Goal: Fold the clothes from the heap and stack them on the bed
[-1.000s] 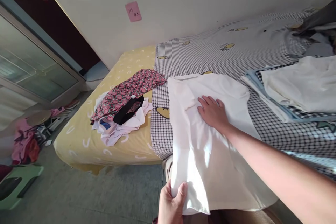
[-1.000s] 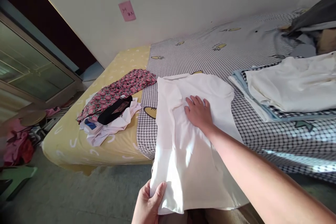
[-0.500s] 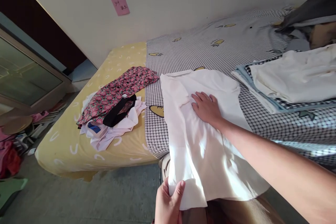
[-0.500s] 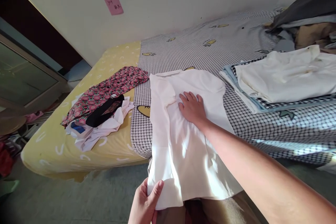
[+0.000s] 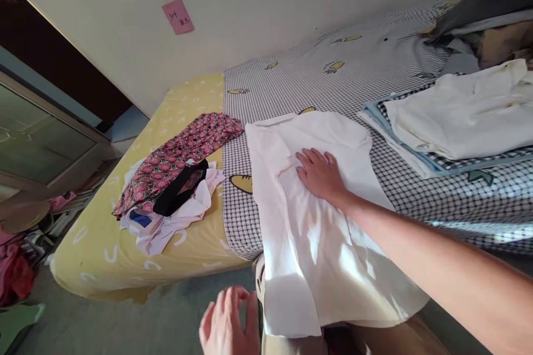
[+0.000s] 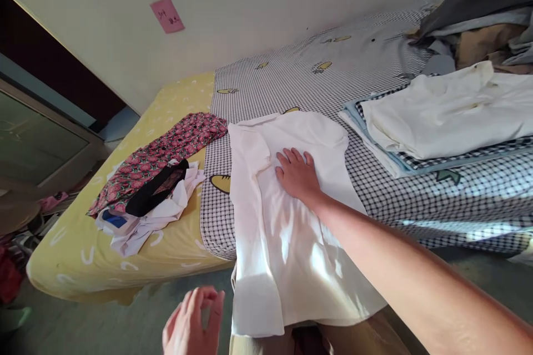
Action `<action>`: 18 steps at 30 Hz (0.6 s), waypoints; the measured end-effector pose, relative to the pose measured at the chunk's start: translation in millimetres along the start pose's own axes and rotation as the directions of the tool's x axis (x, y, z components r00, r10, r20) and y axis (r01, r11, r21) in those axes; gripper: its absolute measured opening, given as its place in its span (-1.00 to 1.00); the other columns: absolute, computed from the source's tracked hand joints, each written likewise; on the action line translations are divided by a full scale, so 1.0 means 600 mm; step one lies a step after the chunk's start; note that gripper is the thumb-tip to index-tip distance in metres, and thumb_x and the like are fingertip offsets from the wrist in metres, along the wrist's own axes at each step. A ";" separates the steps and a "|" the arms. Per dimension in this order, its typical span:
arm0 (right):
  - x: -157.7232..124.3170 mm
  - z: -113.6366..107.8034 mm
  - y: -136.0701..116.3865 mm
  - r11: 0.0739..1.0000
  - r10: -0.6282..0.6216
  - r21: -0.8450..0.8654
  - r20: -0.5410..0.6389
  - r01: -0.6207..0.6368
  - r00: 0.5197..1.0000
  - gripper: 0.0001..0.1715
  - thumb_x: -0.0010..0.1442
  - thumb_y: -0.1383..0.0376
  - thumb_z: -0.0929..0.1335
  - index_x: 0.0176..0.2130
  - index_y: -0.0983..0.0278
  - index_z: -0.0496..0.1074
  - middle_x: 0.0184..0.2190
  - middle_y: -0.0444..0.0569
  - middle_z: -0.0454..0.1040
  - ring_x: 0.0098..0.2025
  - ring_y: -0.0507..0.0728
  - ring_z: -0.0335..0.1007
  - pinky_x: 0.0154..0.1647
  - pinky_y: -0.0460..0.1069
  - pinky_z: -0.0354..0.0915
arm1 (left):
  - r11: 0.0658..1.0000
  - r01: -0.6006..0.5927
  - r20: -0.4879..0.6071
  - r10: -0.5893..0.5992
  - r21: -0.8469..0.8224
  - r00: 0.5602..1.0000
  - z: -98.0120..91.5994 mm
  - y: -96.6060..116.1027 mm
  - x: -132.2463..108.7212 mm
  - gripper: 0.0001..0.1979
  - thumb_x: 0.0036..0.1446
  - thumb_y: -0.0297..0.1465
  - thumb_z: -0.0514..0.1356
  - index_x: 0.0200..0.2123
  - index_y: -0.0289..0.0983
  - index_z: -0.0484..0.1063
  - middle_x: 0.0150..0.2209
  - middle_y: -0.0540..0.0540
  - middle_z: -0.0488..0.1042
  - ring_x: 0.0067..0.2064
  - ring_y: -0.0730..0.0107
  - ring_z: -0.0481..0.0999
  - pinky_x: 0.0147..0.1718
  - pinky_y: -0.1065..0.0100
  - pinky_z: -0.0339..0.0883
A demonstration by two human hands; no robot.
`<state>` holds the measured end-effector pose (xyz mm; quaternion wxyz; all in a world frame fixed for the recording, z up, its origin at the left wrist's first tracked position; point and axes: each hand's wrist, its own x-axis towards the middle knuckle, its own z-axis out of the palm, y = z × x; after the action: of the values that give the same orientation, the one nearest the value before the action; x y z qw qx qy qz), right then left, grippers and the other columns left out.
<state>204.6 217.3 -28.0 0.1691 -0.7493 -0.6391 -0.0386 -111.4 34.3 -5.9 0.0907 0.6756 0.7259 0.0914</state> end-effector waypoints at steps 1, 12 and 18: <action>0.000 -0.001 -0.002 1.000 -0.003 -0.001 0.003 0.003 1.000 -0.38 0.46 0.21 0.10 0.38 0.25 0.28 0.44 0.10 0.25 0.45 0.30 0.08 0.42 0.32 -0.04 | 0.999 -0.038 -0.127 0.042 0.035 0.991 -0.010 0.014 0.016 -0.76 0.35 -0.25 0.01 -0.26 -0.09 0.46 -0.09 -0.12 0.66 -0.04 0.10 0.63 0.22 -0.08 0.25; 0.000 -0.008 -0.015 0.999 -0.002 0.047 -0.031 0.004 1.000 -0.41 0.44 0.24 0.14 0.36 0.22 0.32 0.42 0.09 0.28 0.44 0.29 0.13 0.44 0.33 -0.03 | 0.810 -0.556 -0.308 0.586 0.187 0.750 -0.007 0.292 0.236 -0.43 0.45 -0.38 -0.14 0.47 -0.21 0.03 0.53 -0.18 0.01 0.54 0.18 -0.06 0.48 -0.09 -0.11; 0.003 -0.014 -0.016 0.995 -0.011 0.097 -0.063 0.017 0.998 -0.44 0.45 0.23 0.17 0.34 0.23 0.34 0.41 0.10 0.30 0.45 0.31 0.11 0.45 0.34 -0.04 | 0.786 -0.568 -0.040 0.594 0.245 0.804 0.083 0.283 0.297 -0.45 0.46 -0.28 -0.16 0.44 -0.24 0.10 0.46 -0.21 0.14 0.49 0.09 0.13 0.41 -0.18 0.07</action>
<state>196.7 217.6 -17.8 0.2251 -0.7339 -0.6401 -0.0317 52.6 224.3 -11.9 -0.0594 0.8656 0.4918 0.0725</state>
